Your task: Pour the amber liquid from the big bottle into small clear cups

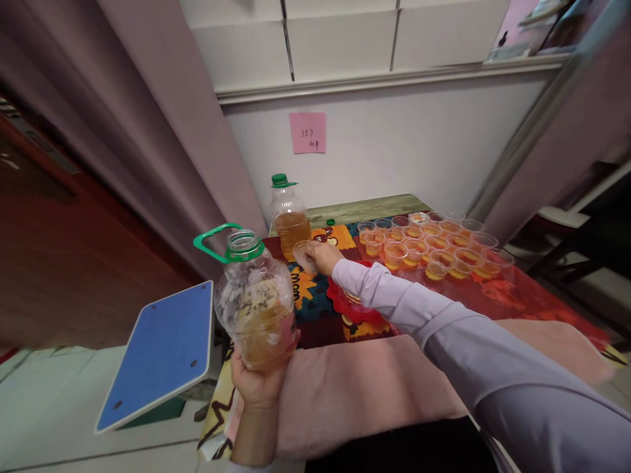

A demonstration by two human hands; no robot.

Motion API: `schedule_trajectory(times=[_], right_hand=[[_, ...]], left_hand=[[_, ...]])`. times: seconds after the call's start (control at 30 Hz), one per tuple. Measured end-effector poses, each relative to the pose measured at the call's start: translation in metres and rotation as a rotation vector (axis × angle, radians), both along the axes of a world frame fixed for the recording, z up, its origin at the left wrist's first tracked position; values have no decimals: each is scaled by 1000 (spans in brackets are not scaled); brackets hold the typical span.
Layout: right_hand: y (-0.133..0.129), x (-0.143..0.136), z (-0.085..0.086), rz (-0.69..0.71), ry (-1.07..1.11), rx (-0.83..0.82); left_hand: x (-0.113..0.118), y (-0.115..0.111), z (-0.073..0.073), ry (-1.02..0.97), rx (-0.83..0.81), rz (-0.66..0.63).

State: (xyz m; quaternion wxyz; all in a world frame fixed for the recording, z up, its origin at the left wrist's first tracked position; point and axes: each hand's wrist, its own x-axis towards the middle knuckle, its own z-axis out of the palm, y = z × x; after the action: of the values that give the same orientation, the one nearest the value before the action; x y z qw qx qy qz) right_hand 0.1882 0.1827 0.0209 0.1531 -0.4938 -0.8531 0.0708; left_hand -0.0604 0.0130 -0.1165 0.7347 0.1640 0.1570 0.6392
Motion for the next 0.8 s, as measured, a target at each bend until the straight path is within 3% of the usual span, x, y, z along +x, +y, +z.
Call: schedule_trajectory(times=[0.2, 0.3, 0.37, 0.43, 0.57, 0.7, 0.8], right_hand=[[-4, 6, 22, -127, 108, 36], [-20, 30, 38, -158, 220, 128], [-41, 56, 38, -153, 333, 237], [-68, 87, 27, -108, 365, 301], [-119, 133, -19, -117, 236, 249], [-137, 143, -58, -149, 162, 164], [-135, 141, -68, -150, 148, 132]], left_hand=[[2, -1, 10, 53, -20, 33], [3, -1, 11, 56, -32, 45], [3, -1, 10, 46, -45, 57], [2, -1, 7, 38, -58, 75], [1, -2, 3, 27, -68, 96], [4, -3, 7, 59, -38, 103], [8, -4, 11, 82, -27, 111]])
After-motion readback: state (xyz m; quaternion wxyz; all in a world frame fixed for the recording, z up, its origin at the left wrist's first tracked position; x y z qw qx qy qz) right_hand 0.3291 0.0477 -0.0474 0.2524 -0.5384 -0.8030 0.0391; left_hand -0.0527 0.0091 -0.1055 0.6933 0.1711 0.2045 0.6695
